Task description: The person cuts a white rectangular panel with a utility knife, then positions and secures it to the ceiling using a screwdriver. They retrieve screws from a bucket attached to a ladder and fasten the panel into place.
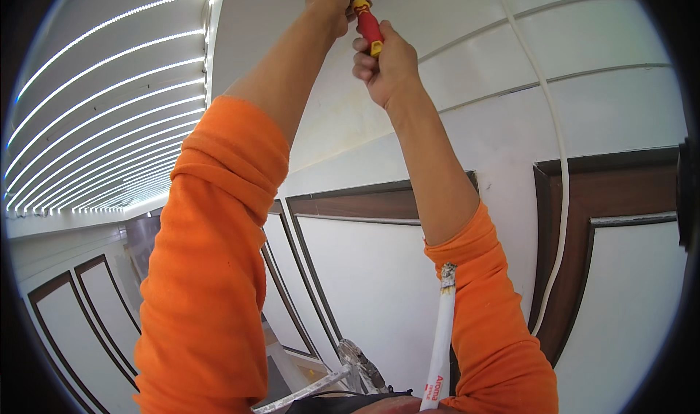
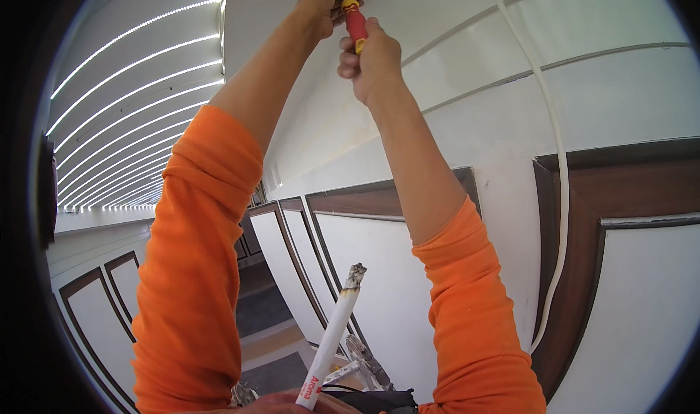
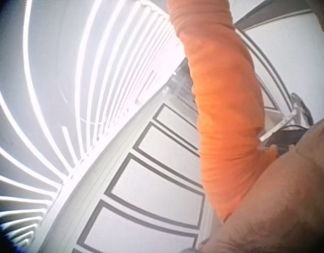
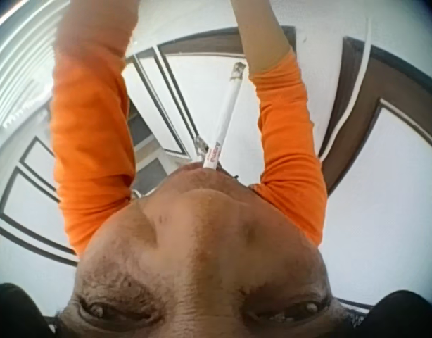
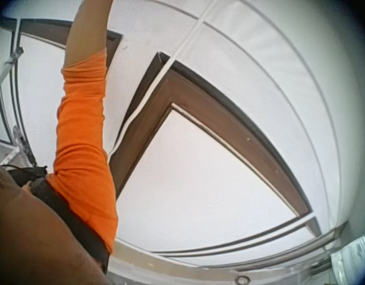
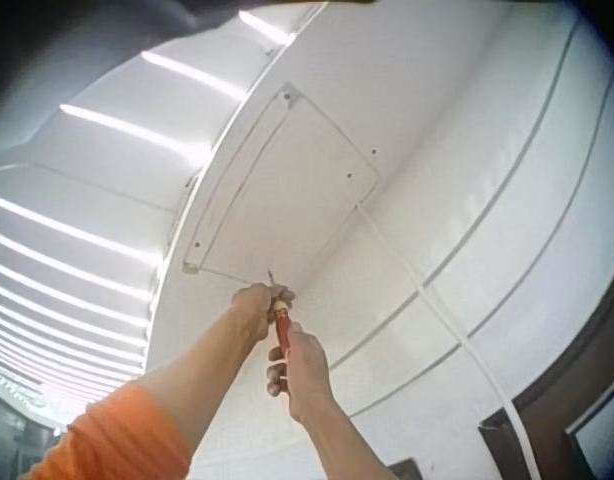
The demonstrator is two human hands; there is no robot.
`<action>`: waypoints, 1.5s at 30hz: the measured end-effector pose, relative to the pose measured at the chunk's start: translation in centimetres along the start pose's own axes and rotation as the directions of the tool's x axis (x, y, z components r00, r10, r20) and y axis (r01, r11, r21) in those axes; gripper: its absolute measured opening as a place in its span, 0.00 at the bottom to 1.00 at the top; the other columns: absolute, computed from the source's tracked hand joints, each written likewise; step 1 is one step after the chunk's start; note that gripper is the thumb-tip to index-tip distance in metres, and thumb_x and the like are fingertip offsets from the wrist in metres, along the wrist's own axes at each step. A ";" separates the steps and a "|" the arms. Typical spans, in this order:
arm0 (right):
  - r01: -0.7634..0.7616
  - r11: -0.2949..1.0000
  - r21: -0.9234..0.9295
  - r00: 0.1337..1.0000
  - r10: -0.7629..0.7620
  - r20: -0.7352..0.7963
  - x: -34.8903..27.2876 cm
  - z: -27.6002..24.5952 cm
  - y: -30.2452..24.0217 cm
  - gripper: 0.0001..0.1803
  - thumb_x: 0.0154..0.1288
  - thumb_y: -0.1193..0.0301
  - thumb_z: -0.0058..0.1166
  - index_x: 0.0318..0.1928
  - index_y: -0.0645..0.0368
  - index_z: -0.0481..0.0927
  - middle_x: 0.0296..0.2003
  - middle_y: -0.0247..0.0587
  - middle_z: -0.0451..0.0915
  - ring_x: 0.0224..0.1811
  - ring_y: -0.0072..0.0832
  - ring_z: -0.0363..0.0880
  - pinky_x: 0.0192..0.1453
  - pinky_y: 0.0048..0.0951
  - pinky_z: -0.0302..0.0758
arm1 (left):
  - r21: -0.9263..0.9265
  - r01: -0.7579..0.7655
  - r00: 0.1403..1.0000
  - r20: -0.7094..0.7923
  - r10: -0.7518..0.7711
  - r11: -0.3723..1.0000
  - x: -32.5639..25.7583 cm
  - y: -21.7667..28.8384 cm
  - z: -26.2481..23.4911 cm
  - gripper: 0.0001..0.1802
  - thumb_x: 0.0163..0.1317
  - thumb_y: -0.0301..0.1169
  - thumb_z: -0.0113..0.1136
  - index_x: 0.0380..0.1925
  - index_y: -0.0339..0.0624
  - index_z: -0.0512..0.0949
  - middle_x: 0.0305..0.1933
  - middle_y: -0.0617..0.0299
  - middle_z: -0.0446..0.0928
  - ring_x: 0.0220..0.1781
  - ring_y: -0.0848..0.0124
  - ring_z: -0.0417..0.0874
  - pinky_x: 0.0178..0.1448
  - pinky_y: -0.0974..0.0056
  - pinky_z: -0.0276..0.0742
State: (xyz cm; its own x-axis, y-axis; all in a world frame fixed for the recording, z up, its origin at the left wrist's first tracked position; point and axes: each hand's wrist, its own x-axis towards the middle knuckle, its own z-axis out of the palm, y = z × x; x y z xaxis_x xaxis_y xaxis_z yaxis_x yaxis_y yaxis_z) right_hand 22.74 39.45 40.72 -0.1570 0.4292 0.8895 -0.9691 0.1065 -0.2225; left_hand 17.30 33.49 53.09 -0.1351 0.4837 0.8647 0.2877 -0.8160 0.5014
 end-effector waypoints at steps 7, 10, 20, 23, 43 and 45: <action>0.385 0.647 -0.658 0.836 -0.546 -0.048 0.2 0.9 2.9 0.19 0.74 0.68 0.56 0.57 0.67 0.70 0.33 0.42 0.79 0.22 0.26 0.74 0.26 0.29 0.75 | 0.111 0.019 0.999 0.041 -0.024 0.994 3.2 -0.9 -0.8 0.11 0.73 0.33 0.59 0.40 0.39 0.87 0.36 0.59 0.86 0.34 0.67 0.82 0.38 0.59 0.80; 0.282 0.792 -0.541 0.917 -0.388 -0.090 -0.4 0.2 1.8 0.20 0.74 0.63 0.56 0.55 0.66 0.70 0.32 0.42 0.79 0.25 0.27 0.77 0.28 0.30 0.76 | 0.038 -0.006 0.995 0.100 0.002 0.999 3.3 -1.5 -1.4 0.11 0.72 0.36 0.61 0.41 0.41 0.87 0.37 0.60 0.86 0.34 0.68 0.83 0.39 0.59 0.78; 0.151 0.988 -0.041 0.986 -0.154 -0.071 -0.4 1.3 1.5 0.17 0.77 0.58 0.51 0.50 0.61 0.72 0.27 0.33 0.71 0.18 0.21 0.64 0.22 0.29 0.64 | 0.019 -0.003 0.997 0.071 0.002 1.000 1.0 -1.0 0.1 0.12 0.74 0.31 0.56 0.48 0.35 0.84 0.47 0.53 0.87 0.42 0.66 0.85 0.43 0.63 0.79; -0.034 0.976 0.217 0.999 0.036 -0.006 -0.7 1.8 1.7 0.16 0.80 0.57 0.49 0.52 0.57 0.73 0.25 0.31 0.70 0.19 0.21 0.57 0.22 0.27 0.57 | -0.135 0.004 0.998 0.059 0.004 0.991 -0.5 -0.7 -0.6 0.10 0.75 0.24 0.54 0.50 0.29 0.78 0.49 0.44 0.87 0.46 0.61 0.88 0.51 0.60 0.86; 0.187 0.867 -0.463 0.946 -0.286 -0.154 -2.1 3.2 -0.1 0.18 0.78 0.67 0.54 0.61 0.64 0.72 0.41 0.43 0.79 0.26 0.27 0.80 0.26 0.25 0.74 | 0.104 -0.071 0.997 -0.005 0.072 0.992 -0.2 0.7 -0.8 0.11 0.78 0.29 0.52 0.50 0.36 0.80 0.52 0.53 0.88 0.48 0.64 0.88 0.53 0.62 0.82; 0.408 0.085 -0.909 0.616 -0.760 0.206 -0.9 1.2 1.7 0.16 0.77 0.67 0.54 0.58 0.61 0.72 0.43 0.42 0.77 0.28 0.28 0.82 0.26 0.27 0.76 | 0.105 -0.080 0.995 -0.053 0.086 0.991 -0.6 0.4 0.5 0.11 0.77 0.30 0.52 0.49 0.35 0.80 0.51 0.55 0.88 0.47 0.64 0.88 0.57 0.61 0.81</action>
State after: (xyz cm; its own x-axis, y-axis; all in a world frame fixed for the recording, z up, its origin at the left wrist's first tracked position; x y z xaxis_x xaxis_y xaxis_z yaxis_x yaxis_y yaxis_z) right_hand 20.99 38.21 39.98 0.6009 -0.0012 0.7993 0.0269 0.9995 -0.0187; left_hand 18.01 33.04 52.73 -0.1603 0.3946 0.9048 0.3952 -0.8143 0.4252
